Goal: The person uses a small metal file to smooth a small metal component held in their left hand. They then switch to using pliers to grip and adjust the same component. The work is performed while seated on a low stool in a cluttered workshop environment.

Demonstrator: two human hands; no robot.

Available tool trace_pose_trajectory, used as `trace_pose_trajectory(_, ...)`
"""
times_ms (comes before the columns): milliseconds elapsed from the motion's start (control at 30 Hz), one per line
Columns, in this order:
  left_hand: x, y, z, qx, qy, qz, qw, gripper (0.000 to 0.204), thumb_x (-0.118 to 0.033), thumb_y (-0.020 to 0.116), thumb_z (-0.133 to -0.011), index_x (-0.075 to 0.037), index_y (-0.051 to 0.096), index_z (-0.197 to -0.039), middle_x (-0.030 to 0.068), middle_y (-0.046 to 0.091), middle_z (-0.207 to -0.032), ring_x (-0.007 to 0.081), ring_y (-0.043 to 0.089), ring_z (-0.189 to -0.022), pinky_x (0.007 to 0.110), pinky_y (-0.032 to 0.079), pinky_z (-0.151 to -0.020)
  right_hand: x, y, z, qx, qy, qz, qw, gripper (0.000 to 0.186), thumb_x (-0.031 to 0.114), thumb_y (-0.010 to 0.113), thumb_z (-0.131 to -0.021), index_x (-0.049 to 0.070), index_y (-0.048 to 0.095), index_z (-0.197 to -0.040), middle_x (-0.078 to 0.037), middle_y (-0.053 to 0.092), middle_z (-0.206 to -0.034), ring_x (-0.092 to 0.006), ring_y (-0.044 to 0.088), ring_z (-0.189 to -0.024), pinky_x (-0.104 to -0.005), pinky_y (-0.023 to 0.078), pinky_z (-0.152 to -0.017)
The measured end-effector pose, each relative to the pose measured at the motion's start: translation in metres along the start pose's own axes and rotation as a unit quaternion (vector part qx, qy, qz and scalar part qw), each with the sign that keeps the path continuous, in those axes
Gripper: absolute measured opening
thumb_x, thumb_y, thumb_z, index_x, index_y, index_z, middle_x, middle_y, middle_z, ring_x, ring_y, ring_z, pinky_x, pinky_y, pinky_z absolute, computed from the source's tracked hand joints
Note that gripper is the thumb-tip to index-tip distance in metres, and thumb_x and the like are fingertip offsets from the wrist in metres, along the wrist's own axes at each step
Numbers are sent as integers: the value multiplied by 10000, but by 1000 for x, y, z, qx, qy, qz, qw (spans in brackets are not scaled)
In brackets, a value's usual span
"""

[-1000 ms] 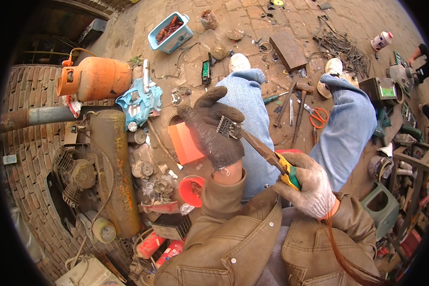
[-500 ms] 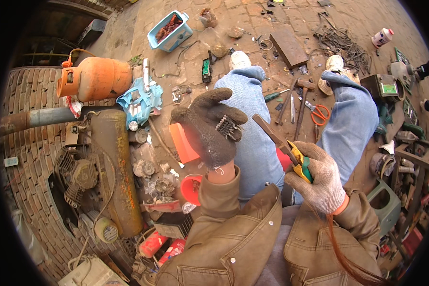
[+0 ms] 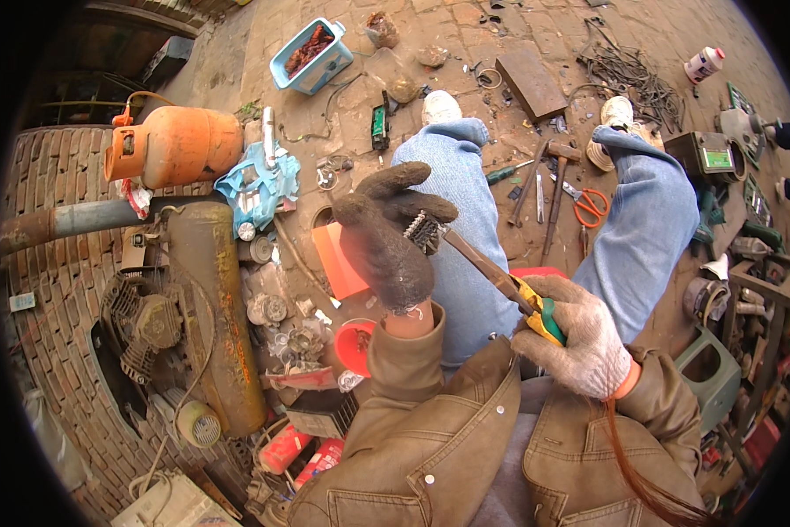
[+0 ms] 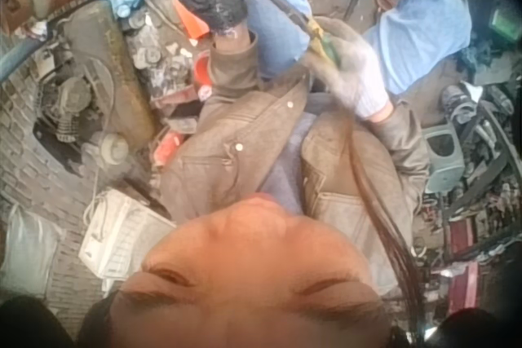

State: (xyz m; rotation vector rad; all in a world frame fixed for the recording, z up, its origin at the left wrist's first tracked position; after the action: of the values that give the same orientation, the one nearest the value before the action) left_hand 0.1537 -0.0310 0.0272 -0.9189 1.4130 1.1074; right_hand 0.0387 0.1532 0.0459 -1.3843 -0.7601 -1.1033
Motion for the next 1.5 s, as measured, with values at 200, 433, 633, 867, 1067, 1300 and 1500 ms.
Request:
trace_pose_trajectory(200, -8, 2, 1, 85, 69, 30, 994, 813, -702, 446, -956, 72, 596, -1155, 179, 685, -1078, 209, 709, -742, 253, 539, -590, -3, -1, 2, -7, 3, -7, 1000, 260, 200, 777, -758, -28, 680, -834, -239, 665, -1129, -398, 661, -962, -432, 541, -829)
trace_pose_trajectory(433, -10, 6, 4, 99, 73, 44, 991, 809, -669, 522, -942, 107, 581, -1162, 188, 681, -1093, 222, 713, -765, 275, 559, -609, -8, 0, 3, -4, 36, -6, 999, 244, 196, 773, -772, -21, 691, -846, -253, 661, -1138, -400, 663, -967, -425, 544, -831)
trace_pose_trajectory(633, -12, 7, 2, 35, 90, -65, 993, 906, -777, 379, -926, 81, 658, -1020, 183, 723, -894, 208, 679, -572, 251, 514, -499, -7, 2, 2, 27, 32, -26, 999, 250, 142, 755, -768, -55, 672, -897, -216, 647, -1183, -371, 650, -1019, -420, 517, -885)
trace_pose_trajectory(867, -5, 19, -3, 166, 12, -29, 986, 741, -632, 465, -983, 77, 681, -992, 161, 695, -931, 167, 652, -636, 243, 499, -556, -13, 5, 3, 76, 87, -74, 991, 266, 180, 732, -794, -54, 673, -905, -210, 659, -1096, -363, 653, -933, -423, 520, -822)
trace_pose_trajectory(1067, 13, 23, -6, 153, -43, -91, 983, 795, -664, 351, -1009, 31, 719, -886, 98, 705, -777, 88, 551, -517, 199, 405, -463, -23, 10, 4, 97, 118, -97, 984, 256, 186, 712, -800, -39, 687, -920, -179, 663, -981, -356, 618, -904, -424, 506, -809)
trace_pose_trajectory(1300, 17, 25, -6, 155, -29, -80, 984, 715, -617, 377, -1026, -6, 712, -866, 66, 698, -769, 69, 538, -552, 203, 389, -493, -17, 7, 0, 107, 31, 30, 993, 270, 179, 703, -815, -32, 680, -981, -179, 658, -1003, -327, 600, -930, -421, 490, -814)
trace_pose_trajectory(1500, 16, 22, -4, 112, -39, -88, 989, 813, -672, 314, -1015, 9, 720, -834, 84, 688, -694, 101, 572, -536, 216, 428, -485, -35, 17, 11, 137, 252, -176, 942, 188, 176, 661, -883, -12, 662, -886, -82, 642, -811, -150, 608, -746, -310, 491, -695)
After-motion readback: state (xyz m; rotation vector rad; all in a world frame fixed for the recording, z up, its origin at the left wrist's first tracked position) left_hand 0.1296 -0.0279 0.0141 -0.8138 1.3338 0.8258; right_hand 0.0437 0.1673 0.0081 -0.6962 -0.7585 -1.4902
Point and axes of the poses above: each hand's wrist, its own z-axis away from the middle knuckle, its own y-axis out of the palm, x = y × z, the point moved 9 cm from there along -z, towards the middle knuckle
